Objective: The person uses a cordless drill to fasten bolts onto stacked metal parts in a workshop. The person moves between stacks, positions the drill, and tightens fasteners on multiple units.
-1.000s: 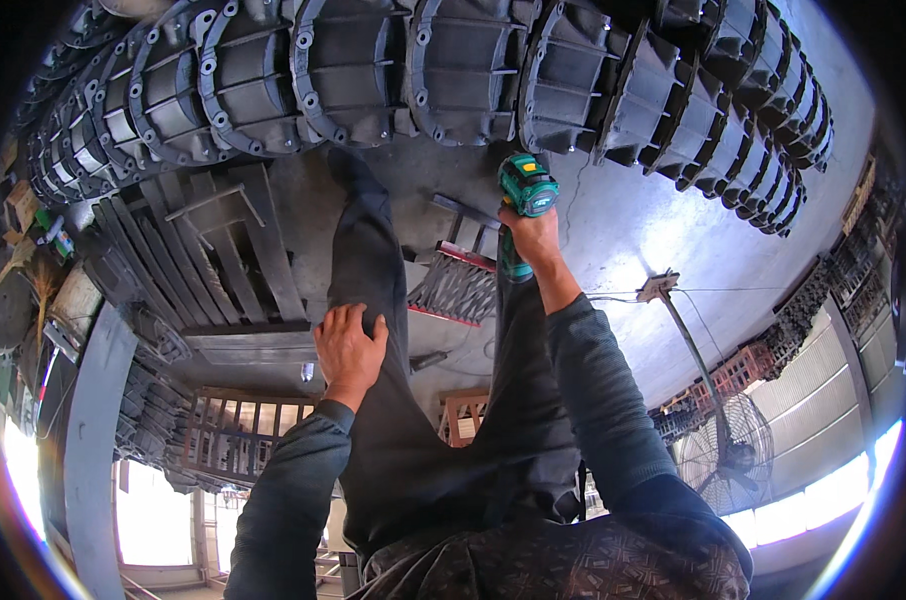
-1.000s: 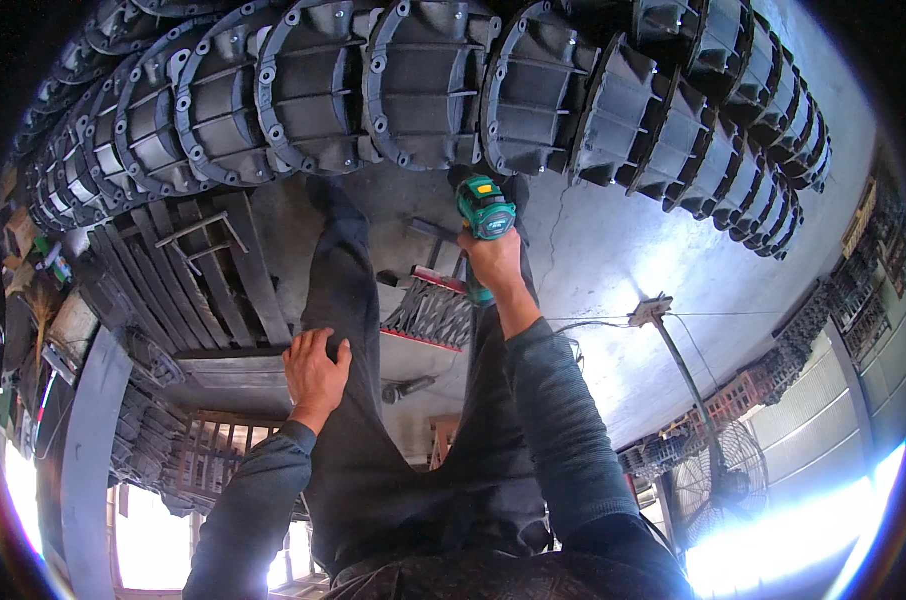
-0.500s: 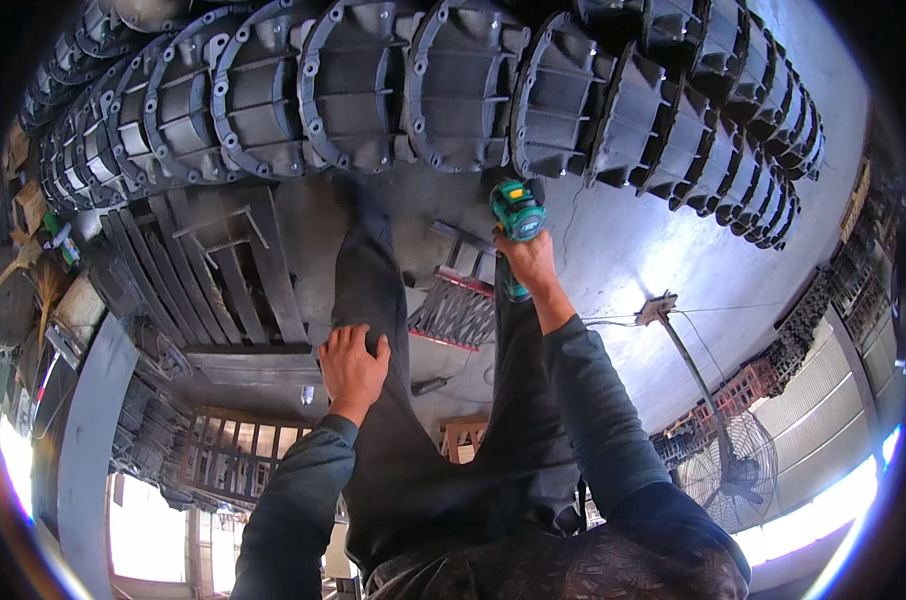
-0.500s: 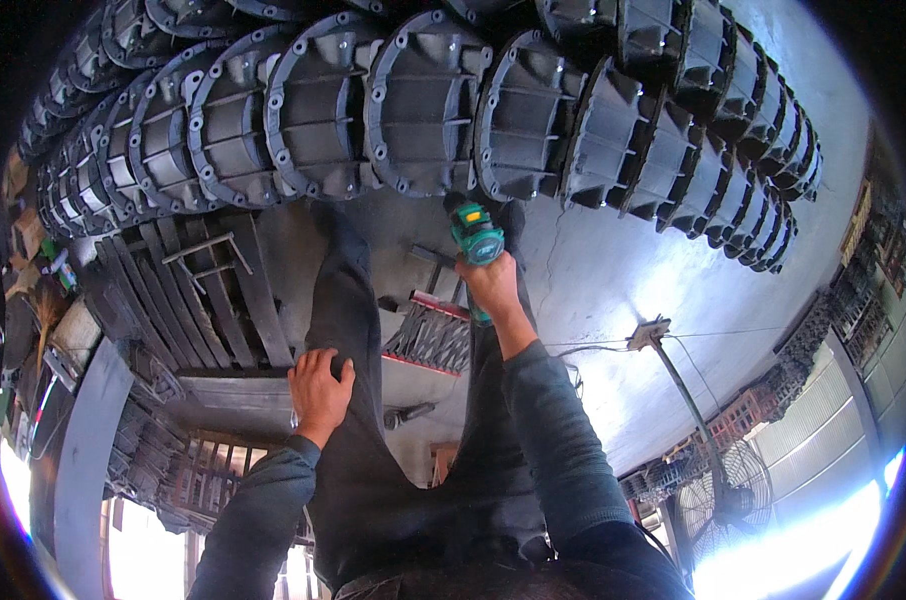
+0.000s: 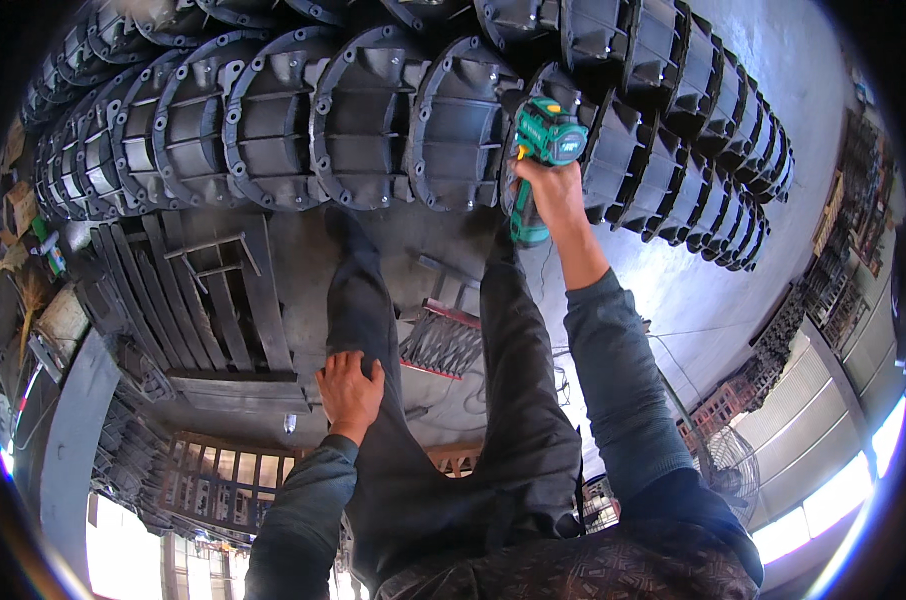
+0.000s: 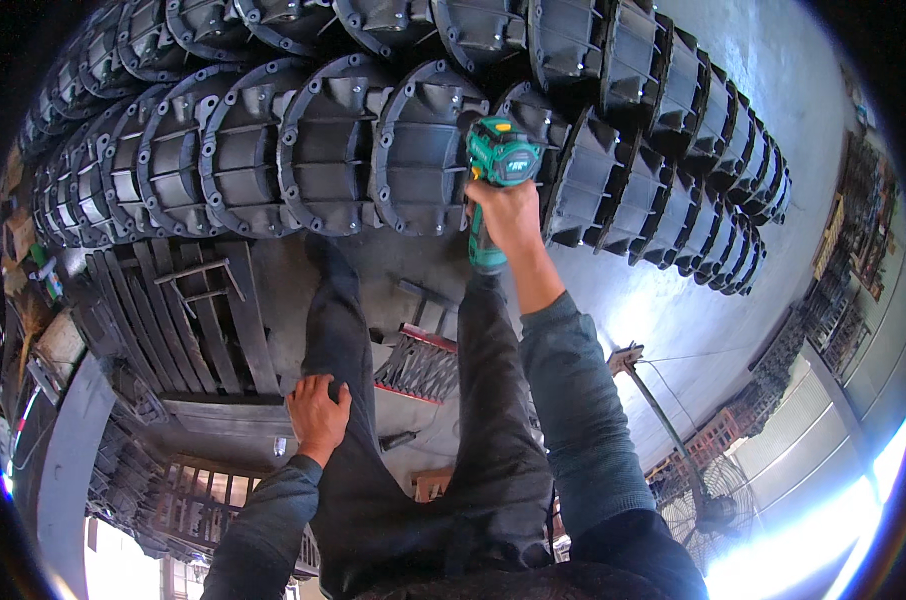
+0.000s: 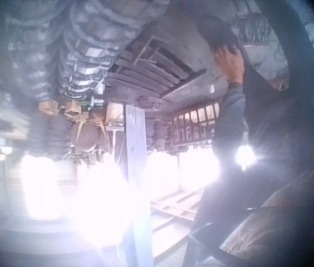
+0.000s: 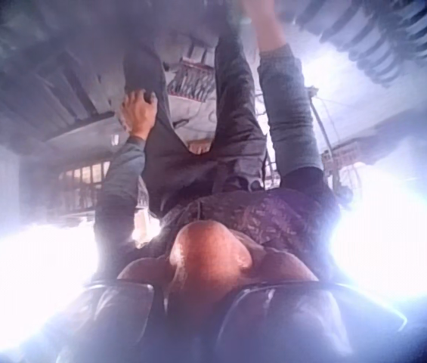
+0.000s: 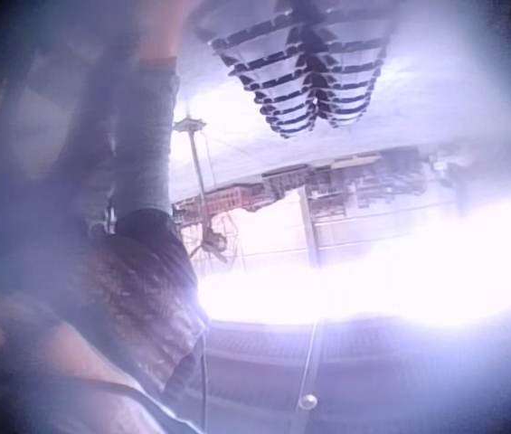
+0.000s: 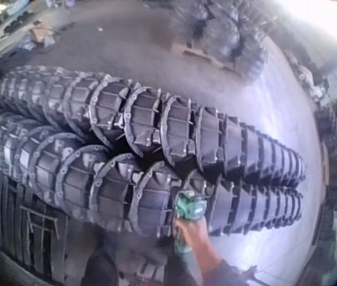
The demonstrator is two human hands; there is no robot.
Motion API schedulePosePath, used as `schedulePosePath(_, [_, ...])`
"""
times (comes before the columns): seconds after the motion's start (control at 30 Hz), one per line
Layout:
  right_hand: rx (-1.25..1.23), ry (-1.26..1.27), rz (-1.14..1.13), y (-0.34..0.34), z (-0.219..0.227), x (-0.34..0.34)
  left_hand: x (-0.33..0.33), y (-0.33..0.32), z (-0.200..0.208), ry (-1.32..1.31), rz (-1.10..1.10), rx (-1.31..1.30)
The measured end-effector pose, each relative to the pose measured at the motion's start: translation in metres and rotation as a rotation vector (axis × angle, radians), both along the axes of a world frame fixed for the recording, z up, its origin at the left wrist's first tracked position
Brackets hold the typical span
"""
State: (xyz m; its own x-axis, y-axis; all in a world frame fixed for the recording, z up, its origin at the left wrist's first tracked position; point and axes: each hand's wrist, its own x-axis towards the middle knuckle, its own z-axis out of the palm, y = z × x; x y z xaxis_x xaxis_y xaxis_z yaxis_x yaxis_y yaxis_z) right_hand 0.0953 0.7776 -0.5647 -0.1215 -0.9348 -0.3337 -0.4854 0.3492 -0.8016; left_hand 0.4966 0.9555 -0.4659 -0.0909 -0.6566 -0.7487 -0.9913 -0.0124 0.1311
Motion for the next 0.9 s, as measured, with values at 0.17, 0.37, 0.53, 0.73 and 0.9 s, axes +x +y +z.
schedulePosePath(0.17, [0.330,-0.435,-0.356,-0.053,0.016,0.025,0.004,-0.004,0.000,-0.003,0.019,0.009])
schedulePosePath(0.37, [0.386,-0.275,-0.274,-0.090,-0.002,0.076,0.005,-0.011,0.001,-0.023,0.057,0.068])
schedulePosePath(0.53, [0.414,-0.206,-0.246,-0.105,-0.003,0.096,0.009,-0.015,0.002,-0.002,0.088,0.063])
schedulePosePath(0.73, [0.428,-0.232,-0.247,-0.111,-0.006,0.104,0.016,-0.019,0.000,0.035,0.134,0.046])
schedulePosePath(0.9, [0.471,-0.293,-0.240,-0.119,-0.009,0.095,0.025,-0.025,0.001,0.068,0.161,0.046])
